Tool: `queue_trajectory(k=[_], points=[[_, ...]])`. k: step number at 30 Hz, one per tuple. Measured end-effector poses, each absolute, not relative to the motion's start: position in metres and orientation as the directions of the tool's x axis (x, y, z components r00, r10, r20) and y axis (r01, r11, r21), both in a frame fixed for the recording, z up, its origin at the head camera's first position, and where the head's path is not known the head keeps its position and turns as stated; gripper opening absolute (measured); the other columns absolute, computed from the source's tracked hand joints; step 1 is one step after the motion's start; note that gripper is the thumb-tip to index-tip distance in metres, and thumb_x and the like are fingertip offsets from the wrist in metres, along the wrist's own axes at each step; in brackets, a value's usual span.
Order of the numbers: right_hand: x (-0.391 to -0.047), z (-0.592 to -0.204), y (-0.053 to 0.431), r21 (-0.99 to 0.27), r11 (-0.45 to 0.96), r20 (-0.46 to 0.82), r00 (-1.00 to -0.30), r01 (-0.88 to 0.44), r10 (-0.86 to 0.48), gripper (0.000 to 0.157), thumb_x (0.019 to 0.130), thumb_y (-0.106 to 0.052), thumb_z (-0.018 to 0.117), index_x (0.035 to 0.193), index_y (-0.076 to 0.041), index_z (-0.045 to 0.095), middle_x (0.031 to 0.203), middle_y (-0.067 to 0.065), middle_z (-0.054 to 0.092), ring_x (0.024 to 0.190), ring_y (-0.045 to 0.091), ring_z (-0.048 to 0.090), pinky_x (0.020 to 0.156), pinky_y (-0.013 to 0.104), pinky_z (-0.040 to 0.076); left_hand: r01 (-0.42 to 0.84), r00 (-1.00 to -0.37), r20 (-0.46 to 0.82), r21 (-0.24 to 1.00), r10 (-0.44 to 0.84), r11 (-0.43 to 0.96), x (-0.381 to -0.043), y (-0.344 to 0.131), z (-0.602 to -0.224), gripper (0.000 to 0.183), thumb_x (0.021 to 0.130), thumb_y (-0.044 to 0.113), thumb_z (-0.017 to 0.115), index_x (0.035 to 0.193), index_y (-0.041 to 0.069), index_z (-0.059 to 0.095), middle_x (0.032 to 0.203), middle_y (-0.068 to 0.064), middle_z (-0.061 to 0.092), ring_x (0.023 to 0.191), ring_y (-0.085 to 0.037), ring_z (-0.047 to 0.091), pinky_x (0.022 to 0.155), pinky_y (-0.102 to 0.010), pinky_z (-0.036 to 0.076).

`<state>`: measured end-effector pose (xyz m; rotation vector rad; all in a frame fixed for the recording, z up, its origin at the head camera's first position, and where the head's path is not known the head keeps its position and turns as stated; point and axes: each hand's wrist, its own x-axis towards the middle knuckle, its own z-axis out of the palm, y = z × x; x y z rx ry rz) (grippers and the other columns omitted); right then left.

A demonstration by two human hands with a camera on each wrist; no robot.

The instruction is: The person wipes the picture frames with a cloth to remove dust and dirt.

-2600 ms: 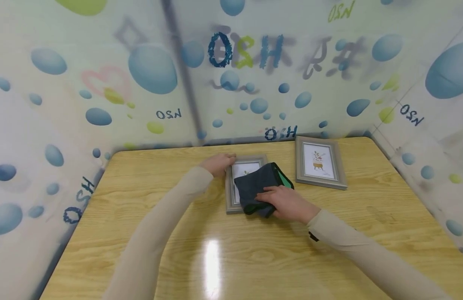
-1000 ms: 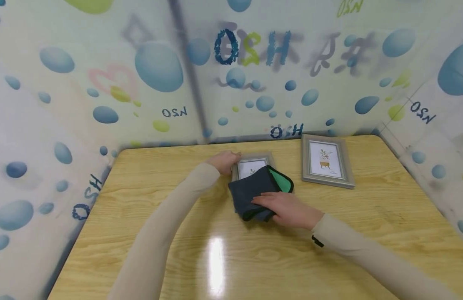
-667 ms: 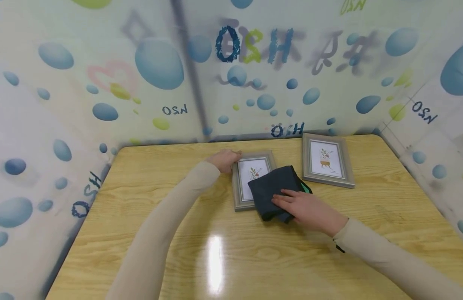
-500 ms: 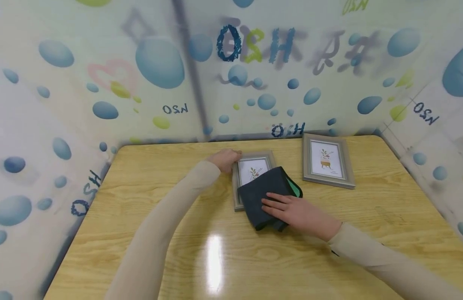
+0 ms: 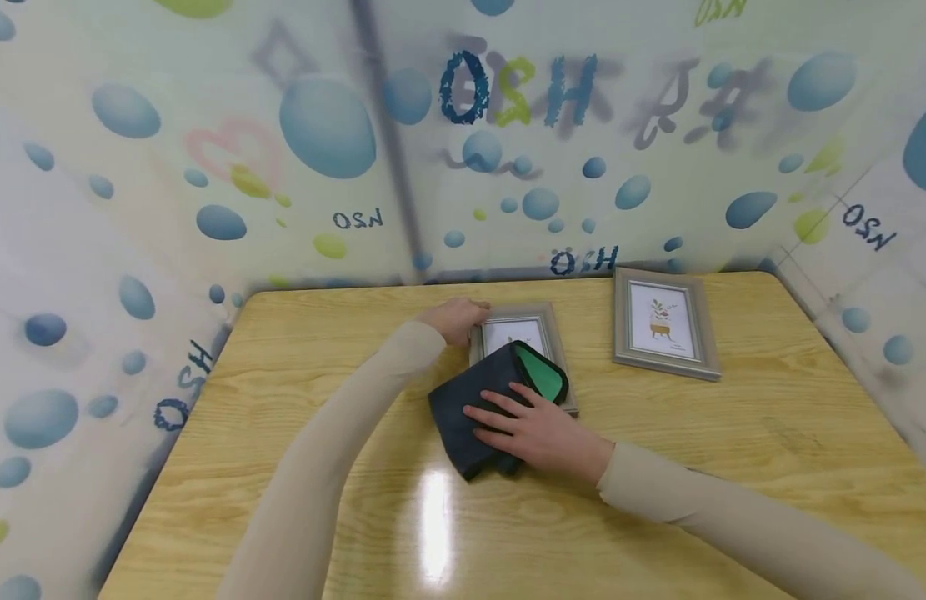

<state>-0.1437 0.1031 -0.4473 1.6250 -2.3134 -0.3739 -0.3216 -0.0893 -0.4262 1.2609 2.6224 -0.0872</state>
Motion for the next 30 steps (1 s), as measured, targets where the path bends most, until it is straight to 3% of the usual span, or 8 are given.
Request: queue_trajectory(k=[4, 8, 16, 21, 26, 30], points=[[-0.142, -0.447, 0.119, 0.314, 0.36, 0.085, -0.351, -0.879, -0.932, 0.052, 0.089, -0.017, 0.07, 0.138, -0.02, 0.054, 0.152, 0.007, 0.035, 0.135, 0.028, 0.037, 0.101, 0.042, 0.041, 0.788, -0.589, -0.211, 0.064, 0.78, 0.612, -0.322, -0.089, -0.426, 0.017, 0.079, -0.011, 0.064, 0.087, 0.004, 0.061, 0.126, -0.012, 0.059, 0.075, -0.019, 0.051, 0.068, -0.033, 0.044], [-0.144, -0.443, 0.146, 0.271, 0.376, 0.076, -0.37, -0.886, -0.926, 0.053, 0.086, -0.008, 0.071, 0.136, -0.017, 0.057, 0.149, 0.009, 0.04, 0.131, 0.029, 0.042, 0.1, 0.041, 0.042, 0.783, -0.592, -0.194, 0.091, 0.783, 0.615, -0.324, -0.088, -0.427, 0.023, 0.077, -0.013, 0.064, 0.075, 0.006, 0.051, 0.134, -0.016, 0.055, 0.071, -0.019, 0.044, 0.066, -0.033, 0.041], [-0.146, -0.442, 0.199, 0.25, 0.402, 0.05, -0.403, -0.881, -0.914, 0.056, 0.082, -0.004, 0.072, 0.135, -0.016, 0.057, 0.148, 0.01, 0.04, 0.133, 0.03, 0.04, 0.101, 0.044, 0.04, 0.775, -0.597, -0.197, 0.106, 0.777, 0.623, -0.324, -0.089, -0.428, 0.034, 0.075, -0.014, 0.063, 0.069, 0.01, 0.04, 0.138, -0.018, 0.051, 0.07, -0.019, 0.04, 0.066, -0.032, 0.039], [-0.145, -0.442, 0.177, 0.288, 0.395, 0.034, -0.402, -0.873, -0.915, 0.049, 0.086, -0.007, 0.07, 0.133, -0.018, 0.059, 0.149, 0.007, 0.039, 0.134, 0.029, 0.038, 0.103, 0.043, 0.039, 0.769, -0.604, -0.202, 0.11, 0.771, 0.63, -0.324, -0.091, -0.428, 0.028, 0.075, -0.013, 0.063, 0.072, 0.008, 0.046, 0.132, -0.016, 0.056, 0.07, -0.018, 0.042, 0.066, -0.032, 0.04], [-0.144, -0.446, 0.136, 0.32, 0.366, 0.067, -0.365, -0.874, -0.929, 0.044, 0.091, -0.013, 0.066, 0.134, -0.02, 0.059, 0.15, 0.005, 0.038, 0.134, 0.027, 0.038, 0.102, 0.042, 0.039, 0.77, -0.599, -0.22, 0.107, 0.77, 0.63, -0.323, -0.091, -0.425, 0.025, 0.077, -0.011, 0.065, 0.077, 0.009, 0.051, 0.108, -0.011, 0.06, 0.07, -0.017, 0.041, 0.064, -0.031, 0.038], [-0.143, -0.447, 0.121, 0.355, 0.364, 0.098, -0.353, -0.861, -0.931, 0.043, 0.091, -0.016, 0.067, 0.133, -0.022, 0.06, 0.149, 0.005, 0.039, 0.133, 0.025, 0.04, 0.101, 0.039, 0.04, 0.773, -0.59, -0.223, 0.124, 0.776, 0.623, -0.322, -0.09, -0.425, 0.024, 0.079, -0.01, 0.066, 0.078, 0.009, 0.051, 0.121, -0.012, 0.059, 0.07, -0.018, 0.041, 0.065, -0.031, 0.037]])
